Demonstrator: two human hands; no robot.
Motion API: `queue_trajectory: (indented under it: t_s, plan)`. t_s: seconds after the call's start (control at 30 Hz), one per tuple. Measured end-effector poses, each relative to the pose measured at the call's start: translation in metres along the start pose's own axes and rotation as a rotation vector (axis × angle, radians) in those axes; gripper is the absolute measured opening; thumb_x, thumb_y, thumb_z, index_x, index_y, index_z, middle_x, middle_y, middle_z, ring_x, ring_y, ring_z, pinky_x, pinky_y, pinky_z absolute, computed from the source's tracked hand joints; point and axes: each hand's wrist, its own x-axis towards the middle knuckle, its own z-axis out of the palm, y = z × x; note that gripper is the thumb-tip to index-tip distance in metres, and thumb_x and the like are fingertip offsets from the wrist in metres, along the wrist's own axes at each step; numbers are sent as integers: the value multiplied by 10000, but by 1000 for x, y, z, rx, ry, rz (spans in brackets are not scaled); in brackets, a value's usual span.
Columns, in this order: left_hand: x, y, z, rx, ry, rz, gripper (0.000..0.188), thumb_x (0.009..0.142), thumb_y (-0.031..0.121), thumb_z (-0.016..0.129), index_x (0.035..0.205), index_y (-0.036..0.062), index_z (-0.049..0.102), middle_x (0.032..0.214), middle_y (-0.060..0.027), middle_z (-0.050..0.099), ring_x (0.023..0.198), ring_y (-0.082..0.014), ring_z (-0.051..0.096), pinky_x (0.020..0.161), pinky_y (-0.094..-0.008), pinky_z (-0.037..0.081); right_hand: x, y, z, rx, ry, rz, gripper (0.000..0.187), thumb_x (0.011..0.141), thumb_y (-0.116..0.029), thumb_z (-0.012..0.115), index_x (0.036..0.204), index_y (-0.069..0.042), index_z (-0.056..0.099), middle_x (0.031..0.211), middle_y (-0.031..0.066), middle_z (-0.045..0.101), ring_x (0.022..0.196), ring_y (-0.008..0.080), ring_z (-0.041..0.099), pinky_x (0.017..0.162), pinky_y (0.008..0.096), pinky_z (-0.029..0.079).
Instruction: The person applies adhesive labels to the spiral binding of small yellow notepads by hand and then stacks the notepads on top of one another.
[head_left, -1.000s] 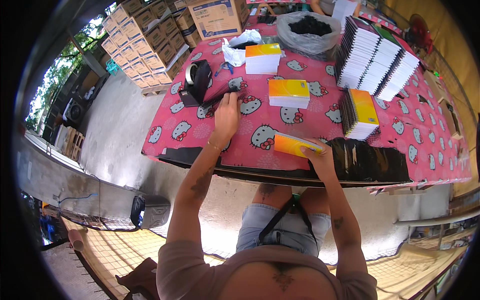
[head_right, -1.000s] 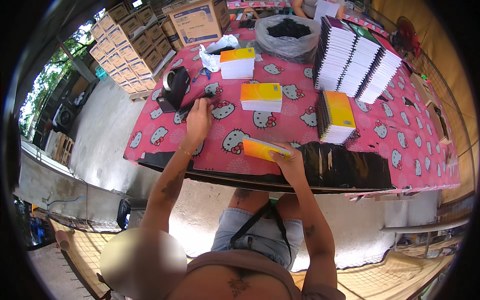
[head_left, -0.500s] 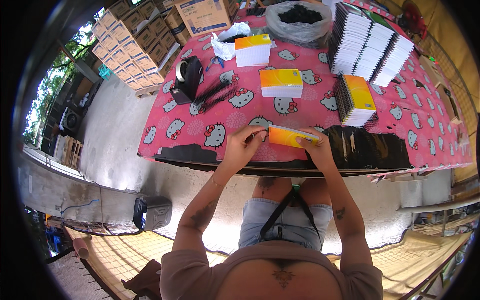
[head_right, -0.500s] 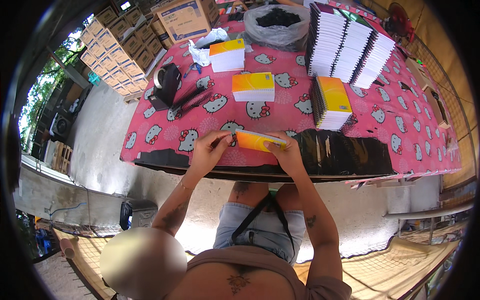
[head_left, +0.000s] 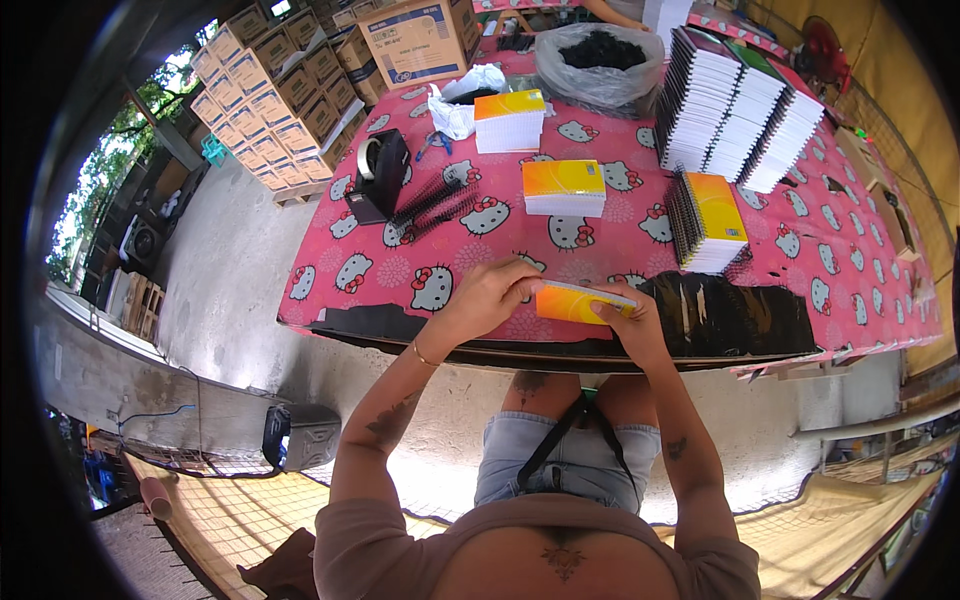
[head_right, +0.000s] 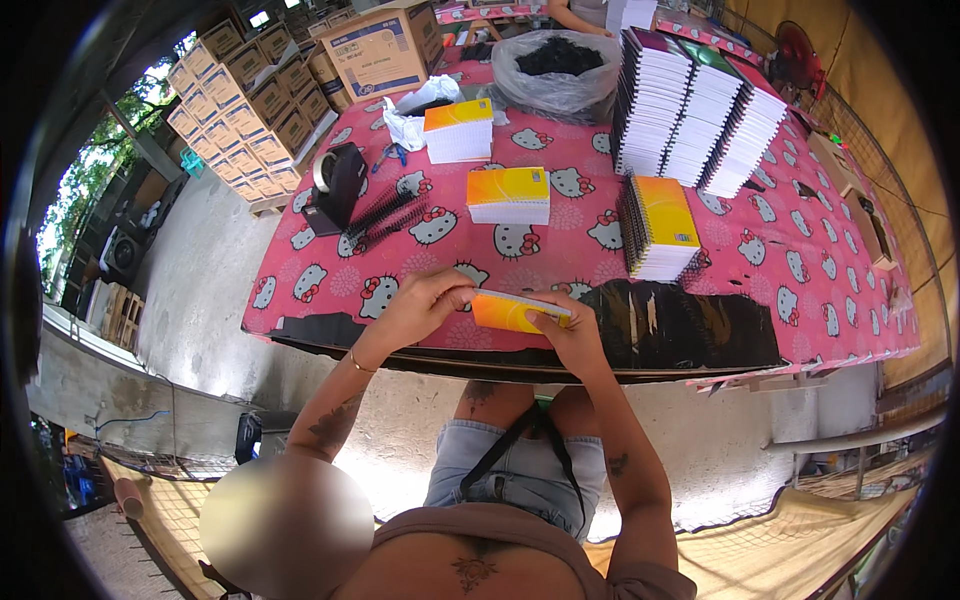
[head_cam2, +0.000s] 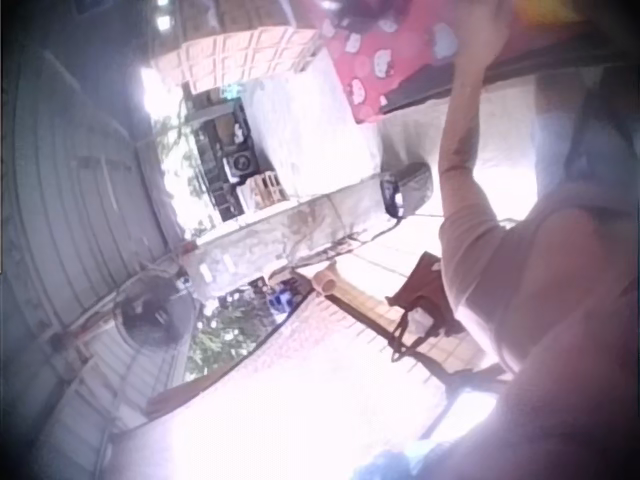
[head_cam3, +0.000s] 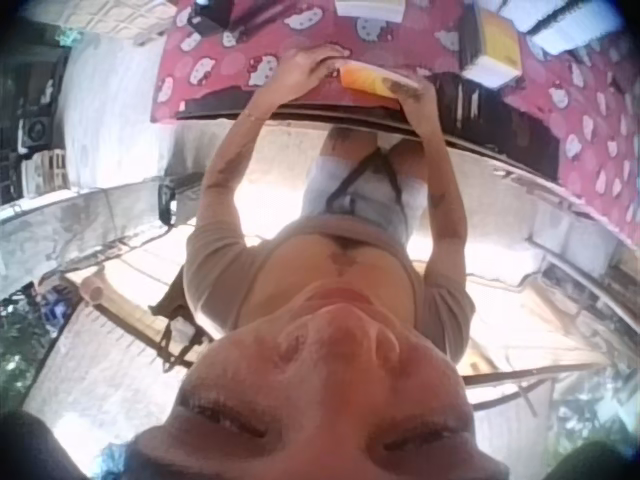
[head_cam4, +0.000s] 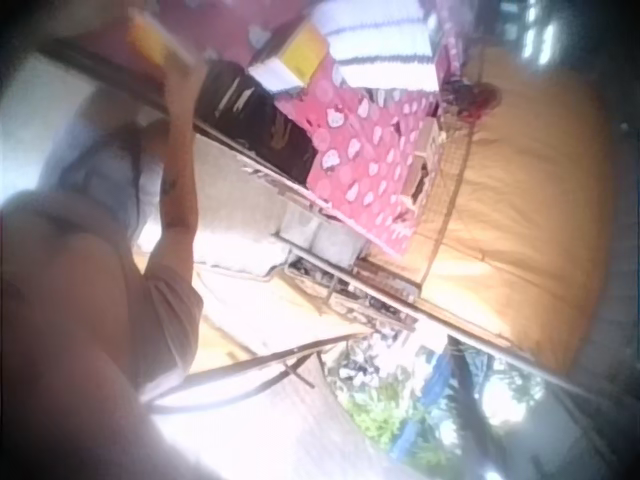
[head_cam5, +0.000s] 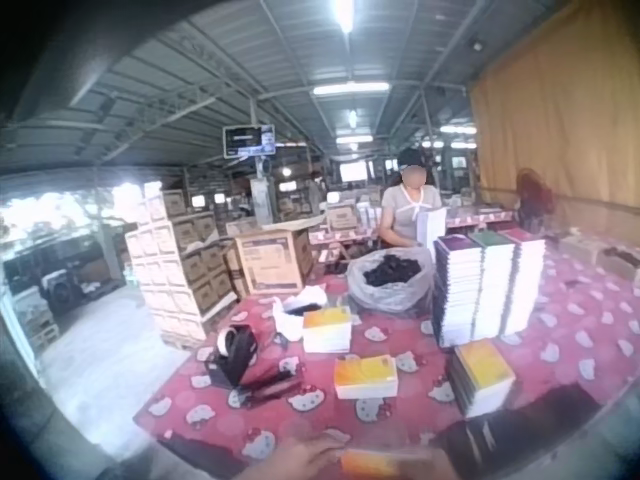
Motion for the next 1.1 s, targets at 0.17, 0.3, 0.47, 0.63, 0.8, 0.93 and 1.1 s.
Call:
queue_trajectory:
  t_s: [0.17,0.3,0.47,0.63,0.8,0.93,1.1]
  plan:
    - [-1,34,30,691,265,1,710,873,429,667,1421,26,462,1379,-203,497,1192,-364,497,1070,-580,300,-6,-24,18,122,114,20,246,922,-103,716,1127,27,677,992,17,683,893,65,604,820,228,496]
    - [-24,36,64,796,356,11,684,894,403,653,1420,12,455,1373,-211,501,1261,-367,486,1144,-615,187,-11,-33,27,162,198,45,254,916,-111,723,1124,27,675,985,15,680,883,65,605,797,222,497]
    - [-2,25,19,427,274,18,298,942,237,618,1196,82,637,1259,-99,615,1300,-301,508,1158,-651,87,-9,-28,24,131,178,2,246,915,-102,722,1121,25,676,982,15,678,886,66,604,794,222,502]
    - [8,29,12,670,292,119,444,949,355,587,1273,52,587,1346,-126,574,1365,-322,457,1136,-688,73,-10,-36,31,124,196,-39,236,920,-96,716,1118,26,677,983,14,675,884,69,608,811,230,511]
    - [-30,32,71,737,208,42,867,937,590,480,1506,-43,318,1562,-255,324,1470,-398,293,1118,-714,76,-7,-30,33,97,250,-76,242,922,-102,716,1122,28,674,995,17,668,878,76,612,811,238,522]
    - [12,39,34,886,342,-44,859,941,617,462,1500,-25,344,1557,-257,336,1469,-420,282,1126,-700,62,-9,-32,39,125,212,-23,251,929,-105,707,1134,37,672,1024,34,678,918,79,609,832,243,506]
    - [-36,27,85,715,218,94,872,940,614,459,1503,-39,326,1562,-259,319,1484,-401,256,1130,-689,97,-10,-27,33,50,212,-21,247,920,-88,700,1126,47,679,1032,62,700,924,90,619,835,259,513]
